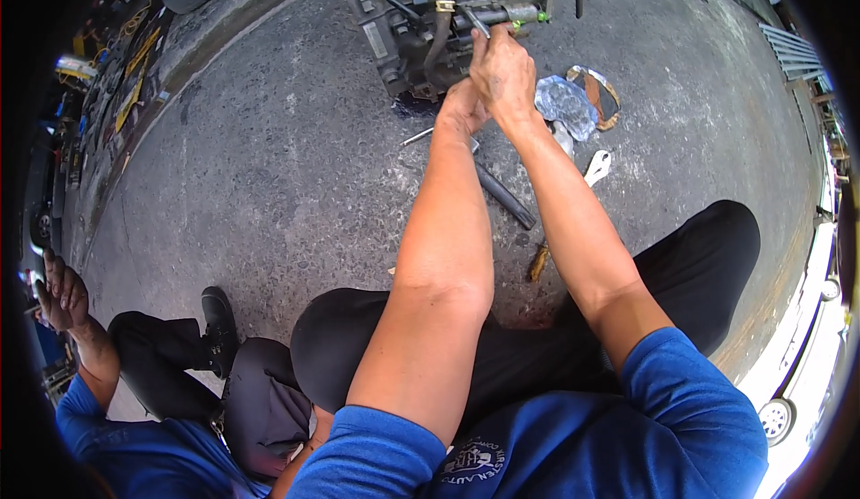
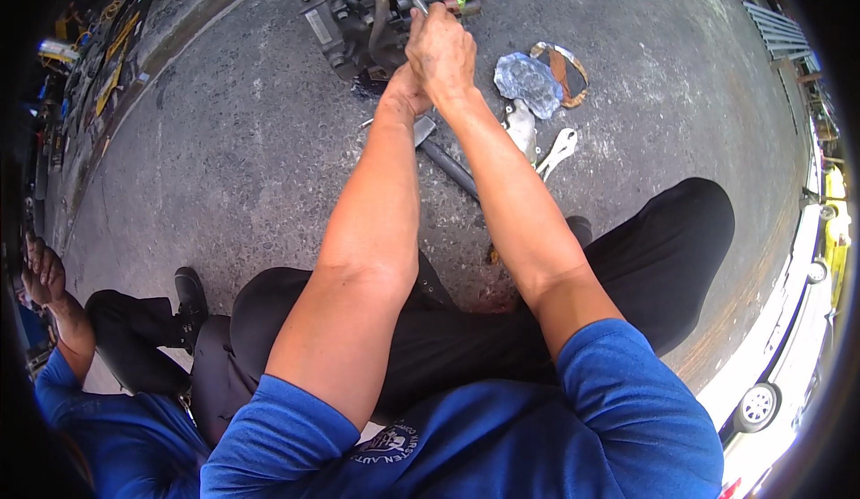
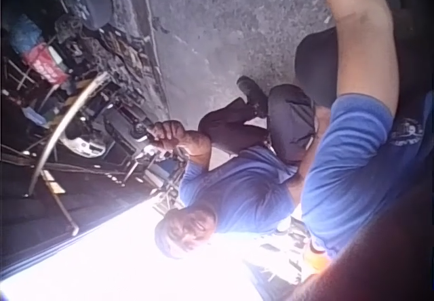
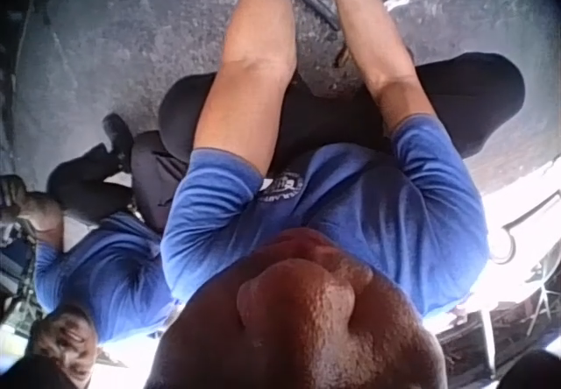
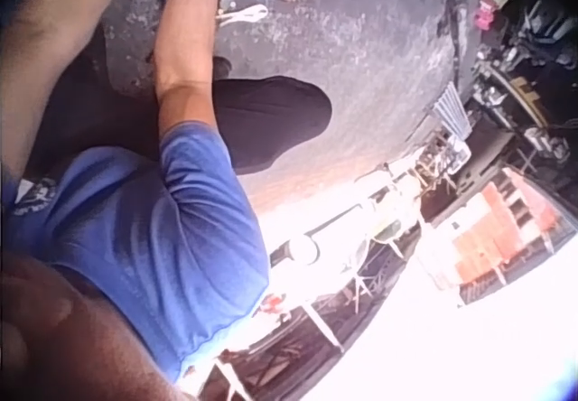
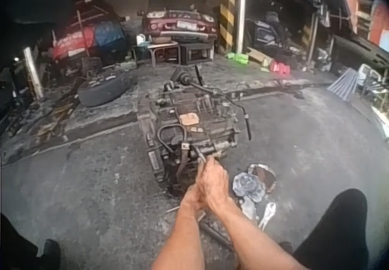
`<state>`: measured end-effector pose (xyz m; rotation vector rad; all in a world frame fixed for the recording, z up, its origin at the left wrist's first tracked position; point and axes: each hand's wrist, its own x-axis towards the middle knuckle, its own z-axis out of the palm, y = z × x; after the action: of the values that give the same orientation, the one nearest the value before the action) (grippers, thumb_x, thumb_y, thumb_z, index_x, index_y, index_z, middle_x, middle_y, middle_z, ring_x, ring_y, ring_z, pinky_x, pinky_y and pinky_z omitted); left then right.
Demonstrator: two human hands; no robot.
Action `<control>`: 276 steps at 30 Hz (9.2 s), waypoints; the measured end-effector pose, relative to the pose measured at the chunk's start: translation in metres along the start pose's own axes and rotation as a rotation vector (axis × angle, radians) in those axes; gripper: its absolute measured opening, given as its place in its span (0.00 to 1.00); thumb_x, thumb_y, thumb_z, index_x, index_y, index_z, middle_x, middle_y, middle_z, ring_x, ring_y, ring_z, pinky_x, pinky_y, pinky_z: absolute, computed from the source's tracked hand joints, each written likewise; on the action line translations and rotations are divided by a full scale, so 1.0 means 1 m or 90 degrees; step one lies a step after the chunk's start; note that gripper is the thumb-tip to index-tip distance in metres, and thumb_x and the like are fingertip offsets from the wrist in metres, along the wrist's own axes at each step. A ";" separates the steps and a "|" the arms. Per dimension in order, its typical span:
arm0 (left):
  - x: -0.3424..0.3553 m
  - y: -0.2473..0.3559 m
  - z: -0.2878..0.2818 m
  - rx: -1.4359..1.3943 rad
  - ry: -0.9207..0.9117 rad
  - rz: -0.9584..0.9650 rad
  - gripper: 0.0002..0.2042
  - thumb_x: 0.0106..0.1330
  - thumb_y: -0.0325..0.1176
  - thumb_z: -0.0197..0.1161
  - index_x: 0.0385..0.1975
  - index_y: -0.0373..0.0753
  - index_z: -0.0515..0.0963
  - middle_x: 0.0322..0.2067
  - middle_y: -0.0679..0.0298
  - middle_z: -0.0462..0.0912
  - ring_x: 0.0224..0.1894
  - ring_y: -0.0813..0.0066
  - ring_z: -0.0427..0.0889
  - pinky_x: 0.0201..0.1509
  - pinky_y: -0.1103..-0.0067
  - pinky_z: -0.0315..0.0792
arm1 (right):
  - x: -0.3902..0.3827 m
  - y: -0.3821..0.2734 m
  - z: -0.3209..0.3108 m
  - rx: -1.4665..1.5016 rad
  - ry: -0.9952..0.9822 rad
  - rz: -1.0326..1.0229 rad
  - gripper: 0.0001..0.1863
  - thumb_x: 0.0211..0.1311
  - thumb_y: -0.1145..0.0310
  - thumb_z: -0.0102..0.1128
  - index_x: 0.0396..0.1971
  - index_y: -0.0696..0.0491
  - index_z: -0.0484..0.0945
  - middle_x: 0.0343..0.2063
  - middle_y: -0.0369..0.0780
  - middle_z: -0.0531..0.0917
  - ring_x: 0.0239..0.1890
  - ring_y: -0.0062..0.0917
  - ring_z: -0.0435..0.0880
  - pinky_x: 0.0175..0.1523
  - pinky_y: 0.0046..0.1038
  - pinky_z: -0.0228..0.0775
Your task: Loosening and adjusting components on an engine or transmission assembly using a wrench.
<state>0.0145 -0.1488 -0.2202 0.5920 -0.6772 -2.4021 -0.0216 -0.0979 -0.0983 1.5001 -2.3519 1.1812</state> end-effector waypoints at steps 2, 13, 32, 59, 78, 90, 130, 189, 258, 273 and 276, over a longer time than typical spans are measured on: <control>0.005 -0.005 -0.010 -0.028 0.025 -0.005 0.16 0.62 0.40 0.58 0.45 0.36 0.74 0.40 0.61 0.80 0.40 0.69 0.81 0.43 0.72 0.75 | 0.002 0.000 0.002 0.062 -0.012 0.039 0.18 0.63 0.59 0.47 0.30 0.61 0.72 0.24 0.59 0.78 0.31 0.56 0.77 0.36 0.49 0.68; -0.044 -0.005 -0.021 0.114 0.262 -0.149 0.13 0.69 0.37 0.45 0.42 0.35 0.71 0.32 0.61 0.78 0.38 0.64 0.79 0.47 0.69 0.75 | -0.026 0.043 -0.014 0.175 -0.085 0.037 0.16 0.64 0.59 0.47 0.31 0.60 0.70 0.23 0.56 0.78 0.30 0.55 0.76 0.35 0.47 0.67; -0.051 -0.022 -0.053 0.161 0.469 -0.163 0.11 0.70 0.34 0.45 0.37 0.35 0.73 0.20 0.67 0.70 0.21 0.79 0.70 0.26 0.86 0.70 | -0.092 0.133 0.018 0.225 -0.798 0.381 0.19 0.63 0.55 0.51 0.30 0.58 0.77 0.21 0.39 0.81 0.19 0.20 0.77 0.24 0.22 0.70; -0.013 0.013 0.072 0.008 -0.097 -0.071 0.13 0.67 0.26 0.47 0.48 0.25 0.66 0.40 0.48 0.75 0.44 0.55 0.78 0.49 0.69 0.76 | -0.031 0.103 -0.099 0.197 -0.427 -0.015 0.24 0.64 0.55 0.52 0.47 0.63 0.70 0.34 0.46 0.79 0.35 0.30 0.78 0.43 0.30 0.68; -0.009 0.047 0.130 -0.167 -0.184 0.089 0.12 0.67 0.29 0.50 0.45 0.28 0.69 0.32 0.57 0.73 0.47 0.55 0.77 0.51 0.70 0.76 | 0.001 0.091 -0.111 0.219 -0.258 0.002 0.16 0.65 0.57 0.50 0.35 0.58 0.72 0.16 0.40 0.71 0.21 0.19 0.68 0.28 0.26 0.61; -0.012 0.061 0.130 0.071 -0.152 0.024 0.13 0.66 0.30 0.52 0.45 0.27 0.71 0.31 0.57 0.76 0.41 0.60 0.80 0.46 0.71 0.77 | 0.016 0.090 -0.119 0.054 -0.202 -0.270 0.16 0.61 0.57 0.54 0.39 0.55 0.74 0.24 0.47 0.80 0.27 0.39 0.80 0.32 0.36 0.69; -0.022 0.025 0.096 -0.246 -0.015 0.115 0.14 0.64 0.40 0.57 0.43 0.37 0.71 0.39 0.56 0.76 0.43 0.60 0.79 0.51 0.62 0.74 | 0.075 0.070 -0.094 -0.329 -0.255 -0.495 0.16 0.53 0.53 0.58 0.33 0.49 0.78 0.29 0.36 0.80 0.40 0.29 0.75 0.45 0.34 0.61; -0.032 0.013 0.085 -0.312 -0.079 0.176 0.15 0.66 0.42 0.53 0.44 0.38 0.74 0.39 0.63 0.79 0.42 0.72 0.77 0.51 0.68 0.73 | 0.068 0.061 -0.092 -0.269 -0.257 -0.435 0.19 0.52 0.48 0.58 0.34 0.47 0.81 0.27 0.37 0.82 0.38 0.29 0.75 0.47 0.34 0.58; -0.028 0.022 0.059 -0.211 0.097 0.193 0.14 0.67 0.41 0.51 0.40 0.36 0.74 0.39 0.61 0.81 0.44 0.70 0.78 0.51 0.71 0.67 | 0.030 0.082 -0.039 0.164 -0.475 0.019 0.20 0.58 0.49 0.56 0.33 0.53 0.79 0.20 0.37 0.75 0.27 0.22 0.70 0.37 0.26 0.61; -0.027 0.024 0.056 -0.191 0.116 0.191 0.11 0.65 0.38 0.55 0.38 0.38 0.76 0.37 0.64 0.81 0.37 0.76 0.77 0.50 0.68 0.68 | 0.047 0.036 -0.062 -0.350 -0.121 -0.559 0.16 0.47 0.52 0.62 0.32 0.47 0.81 0.26 0.38 0.83 0.39 0.27 0.79 0.47 0.35 0.58; -0.028 0.024 0.057 -0.188 0.147 0.178 0.11 0.64 0.39 0.55 0.37 0.38 0.76 0.37 0.64 0.81 0.38 0.75 0.77 0.52 0.67 0.66 | 0.042 0.042 -0.056 -0.365 -0.154 -0.516 0.16 0.48 0.53 0.62 0.31 0.48 0.81 0.26 0.36 0.83 0.37 0.27 0.79 0.46 0.34 0.58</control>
<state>0.0140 -0.1292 -0.1552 0.5942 -0.2780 -2.0800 -0.0930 -0.0828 -0.0630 2.0781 -1.6312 0.1316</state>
